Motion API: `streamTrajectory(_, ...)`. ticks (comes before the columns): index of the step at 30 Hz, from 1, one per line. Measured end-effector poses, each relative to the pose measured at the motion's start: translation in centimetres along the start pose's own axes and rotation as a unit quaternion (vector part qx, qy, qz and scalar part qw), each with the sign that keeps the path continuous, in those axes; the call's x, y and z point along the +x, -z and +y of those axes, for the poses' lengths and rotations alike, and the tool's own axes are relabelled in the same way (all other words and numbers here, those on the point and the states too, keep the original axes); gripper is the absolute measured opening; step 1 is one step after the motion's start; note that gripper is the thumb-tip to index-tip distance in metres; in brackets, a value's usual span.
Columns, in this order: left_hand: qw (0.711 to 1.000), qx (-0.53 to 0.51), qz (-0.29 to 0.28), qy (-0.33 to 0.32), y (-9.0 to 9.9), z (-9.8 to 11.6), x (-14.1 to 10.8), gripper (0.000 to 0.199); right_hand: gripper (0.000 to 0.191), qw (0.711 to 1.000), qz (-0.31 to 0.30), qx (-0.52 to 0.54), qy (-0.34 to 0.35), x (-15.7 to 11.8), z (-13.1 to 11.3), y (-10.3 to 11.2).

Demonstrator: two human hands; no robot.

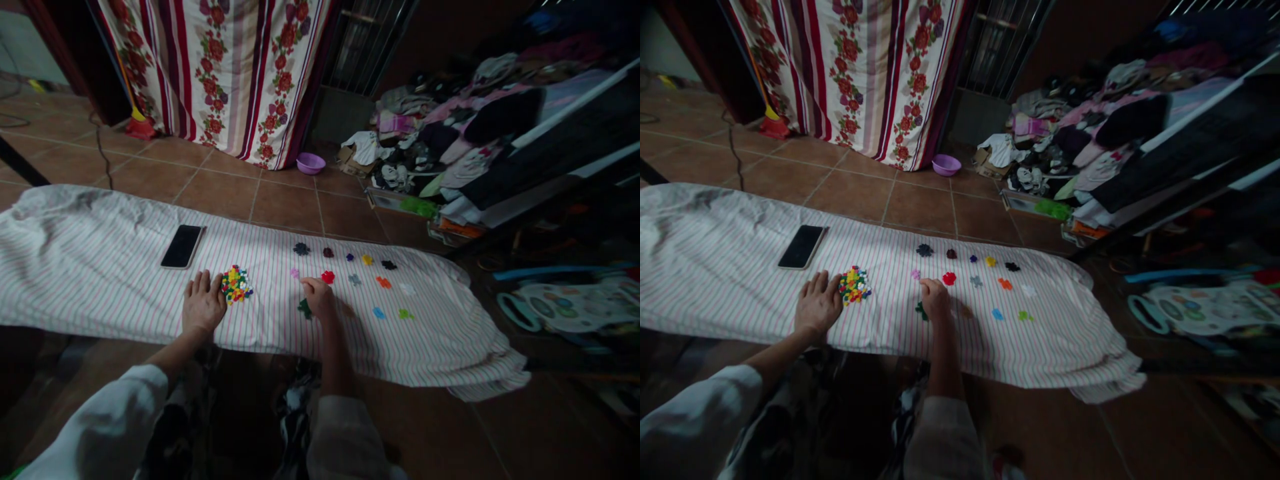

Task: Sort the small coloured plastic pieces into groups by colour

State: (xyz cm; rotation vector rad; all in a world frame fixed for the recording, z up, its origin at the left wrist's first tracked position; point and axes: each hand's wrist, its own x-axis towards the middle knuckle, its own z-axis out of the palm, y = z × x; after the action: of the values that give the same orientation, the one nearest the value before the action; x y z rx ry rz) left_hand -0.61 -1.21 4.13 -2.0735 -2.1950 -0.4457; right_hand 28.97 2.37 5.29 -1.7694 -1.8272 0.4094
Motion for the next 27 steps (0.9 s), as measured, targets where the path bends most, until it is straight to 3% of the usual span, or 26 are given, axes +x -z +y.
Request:
streamTrajectory(3,1.000,0.001,0.005,-0.003,0.0,0.0,0.0,0.049,0.027,0.998,-0.007,0.032,0.052,0.4,-2.0,-1.4)
streamTrajectory(11,1.000,0.010,0.018,-0.006,-0.3,-0.1,0.0,0.047,0.016,0.976,-0.143,0.102,0.131,-0.8,-7.3,-5.5)
streamTrajectory(19,1.000,0.006,0.011,-0.006,-0.3,0.0,0.0,0.049,0.016,0.972,-0.157,0.036,0.171,-1.4,-8.7,-7.4)
streamTrajectory(27,1.000,-0.009,0.007,0.001,-0.2,0.0,0.0,0.049,0.014,0.974,-0.152,0.018,0.169,-1.5,-9.4,-7.0)
